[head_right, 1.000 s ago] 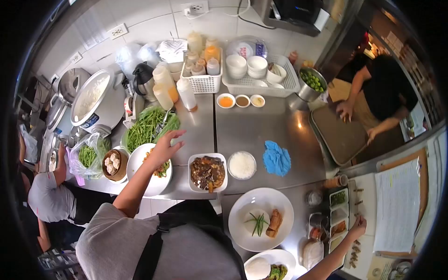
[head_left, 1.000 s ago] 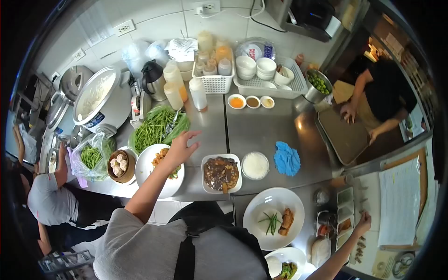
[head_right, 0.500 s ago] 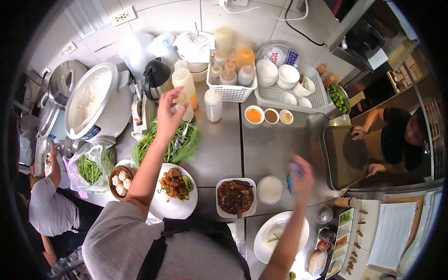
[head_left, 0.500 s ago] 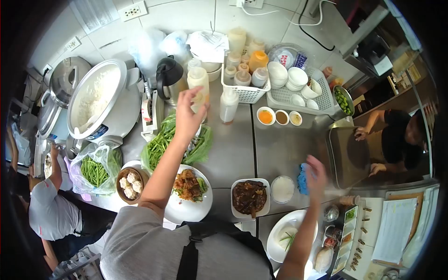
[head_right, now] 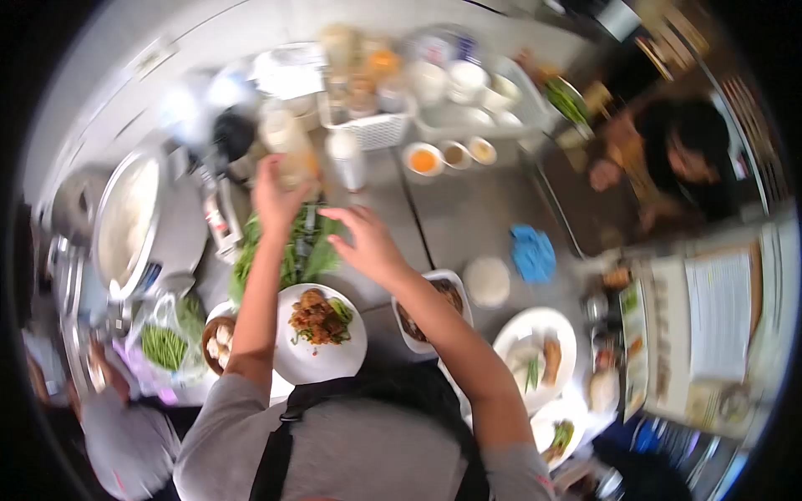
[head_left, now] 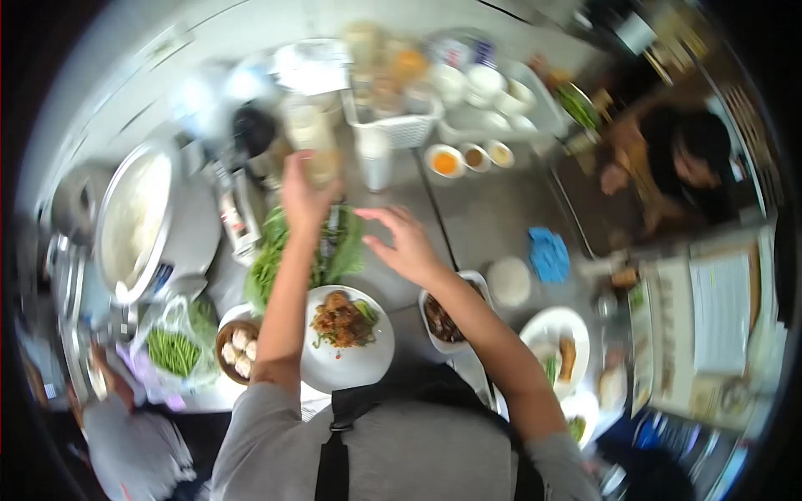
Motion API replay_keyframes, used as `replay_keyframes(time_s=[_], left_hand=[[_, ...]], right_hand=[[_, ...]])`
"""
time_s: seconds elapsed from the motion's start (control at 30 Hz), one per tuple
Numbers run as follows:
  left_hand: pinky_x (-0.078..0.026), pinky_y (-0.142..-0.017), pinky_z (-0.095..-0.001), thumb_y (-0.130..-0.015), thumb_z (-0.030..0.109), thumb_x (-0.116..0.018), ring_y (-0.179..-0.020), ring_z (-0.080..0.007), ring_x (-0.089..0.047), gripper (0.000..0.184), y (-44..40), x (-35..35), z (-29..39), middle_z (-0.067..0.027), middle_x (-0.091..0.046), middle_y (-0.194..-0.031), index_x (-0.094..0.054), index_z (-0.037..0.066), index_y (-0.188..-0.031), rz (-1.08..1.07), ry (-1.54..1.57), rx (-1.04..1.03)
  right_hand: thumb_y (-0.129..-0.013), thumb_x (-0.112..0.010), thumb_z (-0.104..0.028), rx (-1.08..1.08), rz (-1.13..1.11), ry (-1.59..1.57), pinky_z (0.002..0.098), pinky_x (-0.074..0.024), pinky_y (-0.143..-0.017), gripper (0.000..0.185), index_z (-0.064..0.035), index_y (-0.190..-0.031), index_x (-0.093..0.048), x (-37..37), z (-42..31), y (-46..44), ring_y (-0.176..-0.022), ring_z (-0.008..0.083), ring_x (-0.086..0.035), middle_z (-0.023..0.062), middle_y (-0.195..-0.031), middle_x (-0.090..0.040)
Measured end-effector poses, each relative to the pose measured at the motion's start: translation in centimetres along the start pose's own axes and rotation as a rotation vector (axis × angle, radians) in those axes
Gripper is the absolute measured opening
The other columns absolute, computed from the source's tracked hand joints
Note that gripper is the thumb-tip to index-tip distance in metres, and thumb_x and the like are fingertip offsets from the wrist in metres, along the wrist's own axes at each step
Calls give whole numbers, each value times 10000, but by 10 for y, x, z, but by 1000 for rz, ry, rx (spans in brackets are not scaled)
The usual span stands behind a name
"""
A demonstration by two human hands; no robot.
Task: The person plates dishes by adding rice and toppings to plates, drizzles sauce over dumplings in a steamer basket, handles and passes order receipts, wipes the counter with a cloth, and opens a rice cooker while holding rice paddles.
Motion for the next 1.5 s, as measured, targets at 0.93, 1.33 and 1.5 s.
replay_keyframes(time_s=[0.93, 1.33, 1.5], left_hand=[[-495, -828, -365, -775, 197, -684, -911, -279, -626, 392, 236, -326, 275, -156, -588, -1132, -604, 110, -1149, -1028, 75, -650], [-497, -865, -430, -729, 172, -685, -999, -356, -585, 343, 231, -413, 271, -188, -567, -1104, -640, 155, -1068, -940, -252, -666], [-492, -835, -435, -727, 160, -669, -922, -361, -590, 308, 139, -344, 275, -201, -584, -987, -629, 96, -1025, -684, 73, -733]], right_hand=[[-625, -673, 2, -839, 146, 869, 402, -473, -885, 722, -210, -1295, -509, 263, -47, 480, -982, 310, -568, 85, -1105, -605], [-692, -536, 64, -712, 125, 990, 393, -442, -870, 556, -161, -1197, -588, 263, -24, 477, -922, 280, -587, 80, -1054, -629], [-651, -556, 79, -748, 203, 925, 394, -445, -869, 583, -153, -1184, -593, 283, -21, 474, -920, 284, -599, 86, -1069, -635]])
Point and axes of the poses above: each hand's wrist, its own y-axis away from the middle knuckle, its own x-axis out of the back of the hand, z = x × y, the point moved 6 cm from there along -y, towards the middle knuckle
